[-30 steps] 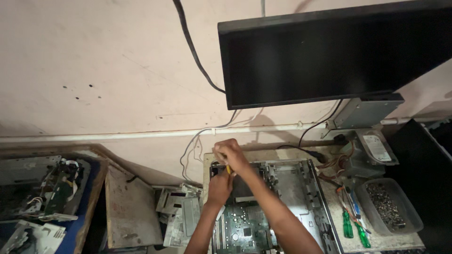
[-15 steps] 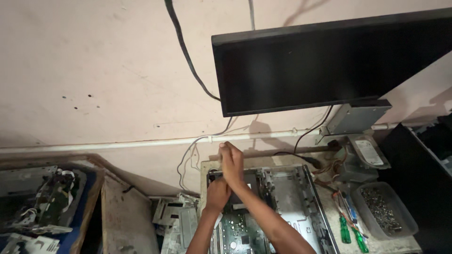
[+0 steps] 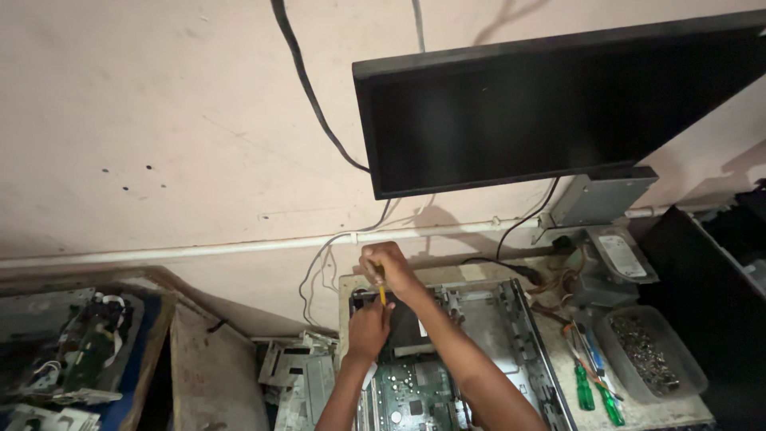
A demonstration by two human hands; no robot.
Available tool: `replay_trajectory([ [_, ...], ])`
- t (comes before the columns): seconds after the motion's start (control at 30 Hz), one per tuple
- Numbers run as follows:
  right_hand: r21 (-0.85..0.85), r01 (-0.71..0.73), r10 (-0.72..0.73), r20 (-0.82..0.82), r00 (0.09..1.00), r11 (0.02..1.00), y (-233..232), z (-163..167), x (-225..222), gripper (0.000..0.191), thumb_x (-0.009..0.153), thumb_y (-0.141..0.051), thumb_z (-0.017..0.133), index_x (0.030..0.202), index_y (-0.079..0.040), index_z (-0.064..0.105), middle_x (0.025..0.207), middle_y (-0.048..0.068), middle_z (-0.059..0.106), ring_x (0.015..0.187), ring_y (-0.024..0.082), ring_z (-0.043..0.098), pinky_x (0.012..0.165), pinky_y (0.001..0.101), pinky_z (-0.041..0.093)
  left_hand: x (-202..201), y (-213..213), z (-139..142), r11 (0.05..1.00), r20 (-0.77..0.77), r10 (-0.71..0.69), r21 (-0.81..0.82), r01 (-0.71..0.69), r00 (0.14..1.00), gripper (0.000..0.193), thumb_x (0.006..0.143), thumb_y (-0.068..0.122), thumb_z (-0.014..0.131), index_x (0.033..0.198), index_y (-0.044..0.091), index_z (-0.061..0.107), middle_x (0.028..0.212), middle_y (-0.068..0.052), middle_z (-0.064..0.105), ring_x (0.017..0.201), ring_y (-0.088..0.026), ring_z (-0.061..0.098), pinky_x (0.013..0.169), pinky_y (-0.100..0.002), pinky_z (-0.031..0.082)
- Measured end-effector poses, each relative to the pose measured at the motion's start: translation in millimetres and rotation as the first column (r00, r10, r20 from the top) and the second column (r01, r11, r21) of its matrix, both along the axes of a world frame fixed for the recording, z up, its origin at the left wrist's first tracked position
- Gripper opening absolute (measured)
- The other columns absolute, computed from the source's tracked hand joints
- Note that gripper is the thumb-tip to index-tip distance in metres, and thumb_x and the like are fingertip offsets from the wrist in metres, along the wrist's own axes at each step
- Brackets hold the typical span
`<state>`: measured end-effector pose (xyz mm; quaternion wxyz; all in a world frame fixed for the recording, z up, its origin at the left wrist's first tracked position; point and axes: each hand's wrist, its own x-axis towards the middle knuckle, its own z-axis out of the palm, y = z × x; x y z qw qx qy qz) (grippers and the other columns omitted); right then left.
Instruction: The person works inside an open desktop computer case, adjusting internal components and using a yellow screwdriver to tighten screws on the motherboard and power supply. The person also briefly flips the case to access the rear panel.
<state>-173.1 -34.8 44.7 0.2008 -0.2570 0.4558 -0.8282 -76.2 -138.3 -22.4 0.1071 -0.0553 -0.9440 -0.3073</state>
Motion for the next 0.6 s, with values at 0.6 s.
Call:
replay_trajectory([
  [0.6,0.077,0.351,-0.348,-0.046,0.936,0.933,-7.6,-1.8,23.7,0.042,0.098,-0.028,0.05,0.063,-0.007,0.046,0.054,0.0,0.039,0.046,0.01,0.035,0.045,0.0296,0.028,0.0,1.9,-6.9,1.0,-0.018,-0.014,-0.022,0.014,1.0,0.019,0.09,0.018,0.065,0.102,0.004,0.066,0.081,-0.023,0.071,0.076,-0.044,0.069,0.07,-0.056,0.054],
])
